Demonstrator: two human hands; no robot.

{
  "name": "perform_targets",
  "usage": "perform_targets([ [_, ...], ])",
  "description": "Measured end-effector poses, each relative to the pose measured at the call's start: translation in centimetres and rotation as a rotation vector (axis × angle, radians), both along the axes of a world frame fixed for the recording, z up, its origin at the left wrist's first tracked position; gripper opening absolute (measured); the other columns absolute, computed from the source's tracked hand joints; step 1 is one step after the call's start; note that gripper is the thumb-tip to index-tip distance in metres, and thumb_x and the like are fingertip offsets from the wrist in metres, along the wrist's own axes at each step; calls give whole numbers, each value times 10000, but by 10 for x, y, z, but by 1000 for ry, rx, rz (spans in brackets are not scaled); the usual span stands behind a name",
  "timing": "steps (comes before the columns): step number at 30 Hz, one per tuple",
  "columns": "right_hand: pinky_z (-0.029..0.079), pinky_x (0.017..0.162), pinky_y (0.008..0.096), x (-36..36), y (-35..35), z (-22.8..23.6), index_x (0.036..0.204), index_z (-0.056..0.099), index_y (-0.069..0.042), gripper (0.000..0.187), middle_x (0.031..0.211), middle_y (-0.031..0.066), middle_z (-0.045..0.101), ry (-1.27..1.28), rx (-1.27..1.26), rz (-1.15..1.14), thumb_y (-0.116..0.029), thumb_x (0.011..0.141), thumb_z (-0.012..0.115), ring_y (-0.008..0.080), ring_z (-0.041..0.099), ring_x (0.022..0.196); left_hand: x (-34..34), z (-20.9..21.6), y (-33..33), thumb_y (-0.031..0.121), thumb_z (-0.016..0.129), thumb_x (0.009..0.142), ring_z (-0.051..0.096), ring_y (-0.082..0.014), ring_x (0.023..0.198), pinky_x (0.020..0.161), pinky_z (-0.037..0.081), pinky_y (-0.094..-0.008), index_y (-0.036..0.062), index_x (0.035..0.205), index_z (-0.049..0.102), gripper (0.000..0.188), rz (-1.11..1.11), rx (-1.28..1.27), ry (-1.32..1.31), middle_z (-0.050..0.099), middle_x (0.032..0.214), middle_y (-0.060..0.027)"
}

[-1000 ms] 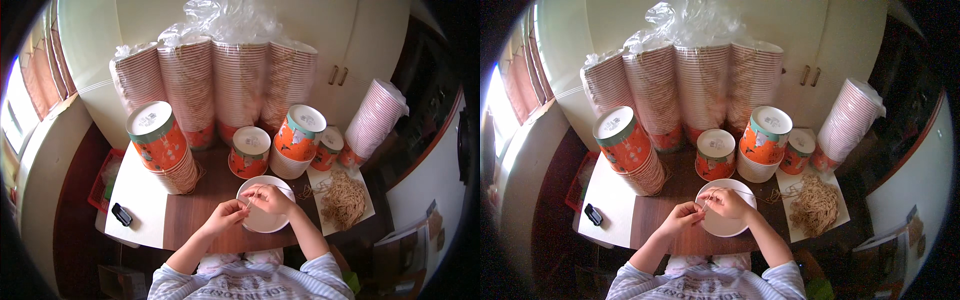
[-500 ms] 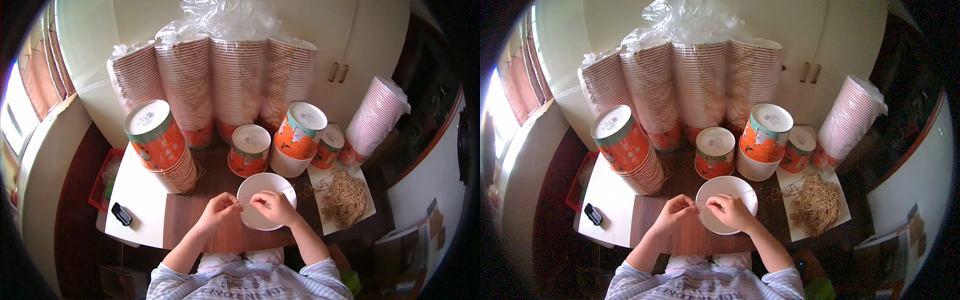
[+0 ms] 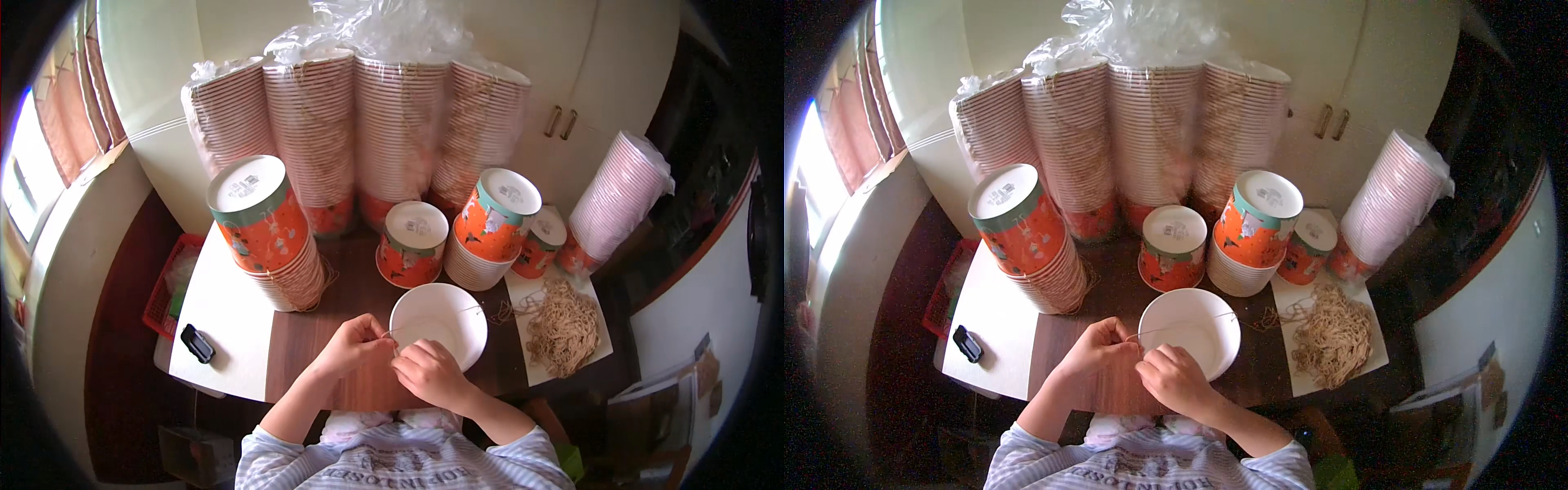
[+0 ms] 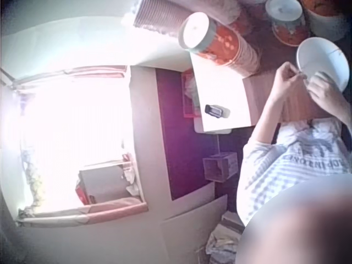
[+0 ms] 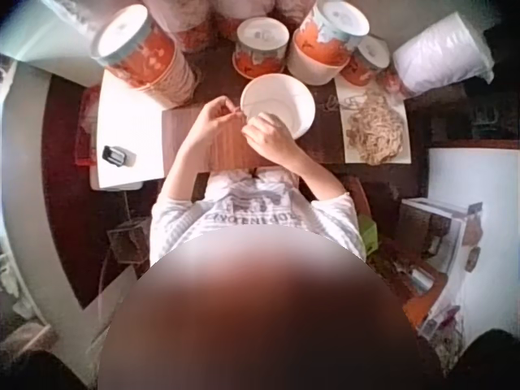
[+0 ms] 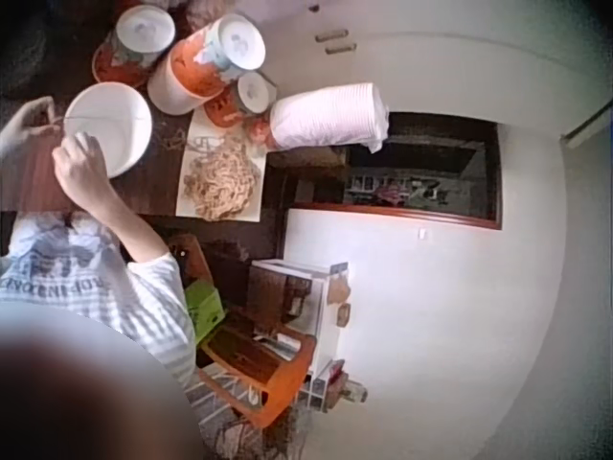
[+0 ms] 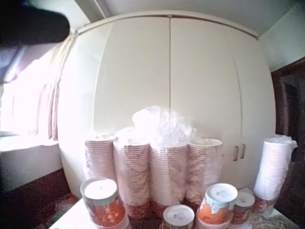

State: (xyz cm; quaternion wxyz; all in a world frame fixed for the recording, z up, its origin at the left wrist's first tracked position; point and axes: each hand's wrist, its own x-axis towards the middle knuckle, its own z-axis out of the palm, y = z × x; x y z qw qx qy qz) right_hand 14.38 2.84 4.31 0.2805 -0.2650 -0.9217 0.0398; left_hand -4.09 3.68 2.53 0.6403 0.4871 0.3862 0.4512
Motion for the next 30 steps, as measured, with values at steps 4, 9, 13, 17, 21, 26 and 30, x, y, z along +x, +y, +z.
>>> perform_targets([
  [4,425,656,299,-4,1,-2,718,554,-96,75,713,11,481,-115,90,-13,-113,673,612,166,500,749,0,2,0,23,599,792,567,-89,754,672,458,-212,26,786,499,100,20,37,53,602,797,-49],
  [9,409,752,336,1,15,8,899,554,-82,275,881,36,523,24,-47,20,-173,672,681,205,518,852,-4,0,-2,44,639,753,546,-79,714,623,452,-217,8,790,493,155,50,202,337,588,757,-38],
  [13,422,812,364,-3,36,11,1016,499,-98,404,980,49,573,162,-76,1,-116,661,691,246,554,910,2,12,-3,70,656,746,544,-78,708,603,454,-226,7,781,493,178,44,260,436,577,731,-35],
  [17,459,726,362,-6,34,3,947,516,-77,303,868,77,606,194,-316,-4,-76,682,662,259,595,799,3,7,-3,71,626,775,548,-89,739,639,454,-227,6,833,473,176,54,189,345,576,783,-39],
  [21,474,659,348,-8,27,4,879,527,-70,216,792,82,611,224,-236,-56,-46,696,639,262,603,729,-1,-6,-1,57,580,808,539,-95,812,715,440,-230,4,881,446,161,35,65,-6,565,870,-57],
  [26,480,611,333,-6,31,-1,850,513,-59,200,758,81,604,218,-272,-61,-32,694,636,240,608,717,0,-3,-11,58,576,807,539,-104,807,712,437,-238,8,880,472,136,118,90,30,556,839,-51],
  [30,484,598,304,-3,32,-4,844,488,-52,213,748,76,601,319,-415,-107,-46,702,647,205,618,709,3,0,-25,48,617,734,556,-178,721,628,456,-277,39,844,572,119,337,384,646,560,760,-74],
])
